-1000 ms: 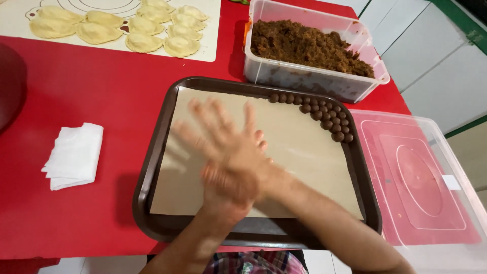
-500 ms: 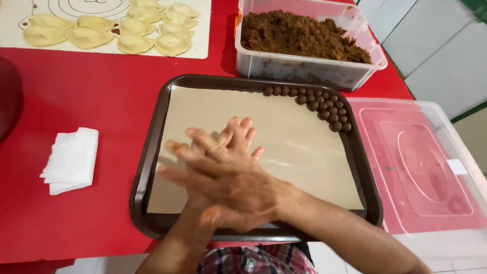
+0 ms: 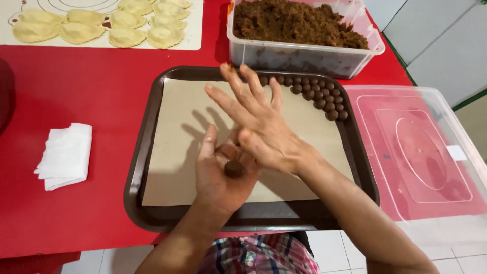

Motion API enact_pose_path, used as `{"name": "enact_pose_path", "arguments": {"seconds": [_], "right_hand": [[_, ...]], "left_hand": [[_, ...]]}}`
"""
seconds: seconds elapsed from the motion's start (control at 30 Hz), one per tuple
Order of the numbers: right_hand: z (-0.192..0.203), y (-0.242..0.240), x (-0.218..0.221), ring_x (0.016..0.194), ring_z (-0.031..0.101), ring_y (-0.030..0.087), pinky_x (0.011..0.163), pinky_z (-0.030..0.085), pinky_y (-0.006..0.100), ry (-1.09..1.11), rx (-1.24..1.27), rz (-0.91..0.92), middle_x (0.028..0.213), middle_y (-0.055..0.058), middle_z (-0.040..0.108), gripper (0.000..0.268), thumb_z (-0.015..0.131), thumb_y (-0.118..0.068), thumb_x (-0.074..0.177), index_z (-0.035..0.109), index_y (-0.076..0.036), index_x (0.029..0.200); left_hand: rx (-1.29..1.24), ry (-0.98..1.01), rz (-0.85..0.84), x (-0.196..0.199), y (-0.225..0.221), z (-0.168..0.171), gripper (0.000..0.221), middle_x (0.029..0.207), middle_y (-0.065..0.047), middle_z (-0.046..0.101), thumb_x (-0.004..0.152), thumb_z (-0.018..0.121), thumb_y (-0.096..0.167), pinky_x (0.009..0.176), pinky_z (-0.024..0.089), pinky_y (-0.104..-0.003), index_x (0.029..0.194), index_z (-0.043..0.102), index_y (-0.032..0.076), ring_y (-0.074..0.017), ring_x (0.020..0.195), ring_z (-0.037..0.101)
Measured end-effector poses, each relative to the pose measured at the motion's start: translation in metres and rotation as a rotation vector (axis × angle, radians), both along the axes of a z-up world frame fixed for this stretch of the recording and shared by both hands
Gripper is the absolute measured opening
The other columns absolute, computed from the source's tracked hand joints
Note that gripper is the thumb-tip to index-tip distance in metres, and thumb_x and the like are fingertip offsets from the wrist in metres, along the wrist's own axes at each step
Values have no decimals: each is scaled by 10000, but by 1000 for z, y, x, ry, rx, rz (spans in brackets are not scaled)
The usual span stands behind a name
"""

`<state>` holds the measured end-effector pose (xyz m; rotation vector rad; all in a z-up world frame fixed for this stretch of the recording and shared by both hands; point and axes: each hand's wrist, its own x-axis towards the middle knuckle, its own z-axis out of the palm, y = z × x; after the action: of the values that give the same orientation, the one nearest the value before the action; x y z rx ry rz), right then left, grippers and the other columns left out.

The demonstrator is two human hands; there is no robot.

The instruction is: Rolling small portions of food filling into uniform balls and arranging them on a tray.

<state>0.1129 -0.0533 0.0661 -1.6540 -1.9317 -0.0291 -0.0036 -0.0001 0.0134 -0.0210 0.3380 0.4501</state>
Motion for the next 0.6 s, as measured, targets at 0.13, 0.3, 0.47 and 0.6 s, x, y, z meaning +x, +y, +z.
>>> {"name": "enact_pose_path", "arguments": {"seconds": [0.13,0.3,0.47,0.6], "right_hand": [[4,-3,-10,1626,-17,409,1170,-110,801,-120,-66,-29,1743,110,55,786,5,-636,982,250,-284,1641],[4,-17,-27,1597,199,429,1164,71,785,-272,-43,141,1703,112,319,702,206,-588,989,405,-276,1585],[-16,-1,-33,1588,-53,483,1125,-8,856,-367,-126,-185,1733,180,-44,742,421,-428,1029,116,-252,1683],[-4,-25,-9,1650,-116,419,1212,-256,731,56,-126,149,1768,164,-13,759,484,-366,948,196,-270,1643]], "left_hand": [[124,-444,680,48,-41,32,346,1130,-58,290,931,579,449,775,175,-549,1197,435,282,-293,1023,228],[573,-450,29,-6,7,-7,835,1645,-261,298,1023,364,624,1253,183,-562,1574,364,-4,-362,1558,239],[503,-451,232,15,-17,-25,232,1593,-15,446,1083,466,364,1223,222,-610,1095,672,258,-289,1527,342],[366,-427,104,11,-5,-17,431,1488,-96,528,1075,402,489,1131,341,-558,1207,639,154,-310,1401,458]]}}
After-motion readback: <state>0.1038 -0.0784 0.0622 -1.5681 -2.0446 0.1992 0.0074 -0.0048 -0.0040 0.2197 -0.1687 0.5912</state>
